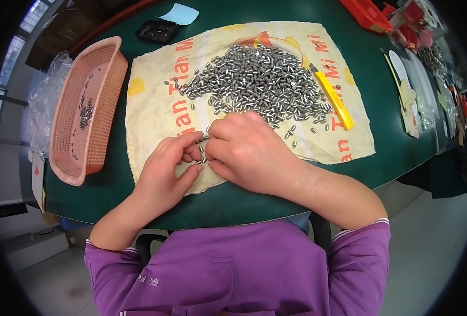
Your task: Inspecting and sorting small metal components on a workbench.
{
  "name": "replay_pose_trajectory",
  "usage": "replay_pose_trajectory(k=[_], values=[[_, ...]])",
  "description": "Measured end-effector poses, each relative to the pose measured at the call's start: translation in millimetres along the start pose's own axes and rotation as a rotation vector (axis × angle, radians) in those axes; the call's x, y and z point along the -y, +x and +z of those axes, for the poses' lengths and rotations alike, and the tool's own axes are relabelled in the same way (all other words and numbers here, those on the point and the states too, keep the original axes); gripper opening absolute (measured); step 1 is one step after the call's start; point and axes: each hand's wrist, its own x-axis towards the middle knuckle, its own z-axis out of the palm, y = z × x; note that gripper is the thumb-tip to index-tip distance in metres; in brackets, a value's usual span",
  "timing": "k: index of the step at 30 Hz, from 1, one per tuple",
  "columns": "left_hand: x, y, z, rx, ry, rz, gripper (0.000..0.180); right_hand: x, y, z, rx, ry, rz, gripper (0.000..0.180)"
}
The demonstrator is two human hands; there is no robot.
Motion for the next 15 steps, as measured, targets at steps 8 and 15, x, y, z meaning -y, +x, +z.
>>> replay_pose_trajectory(k=[8, 15], values=[[0.6, -1.6, -3.6, 0.008, 0.042, 0.005, 0.055, -3.0, 1.5, 1.9, 0.038, 0.025, -0.06, 0.016], [-3.9, -6.8, -1.1, 0.02, 0.016, -0.065, 0.067, 3.7, 5.2, 8.7, -0.02, -0.031, -0.026, 0.022]])
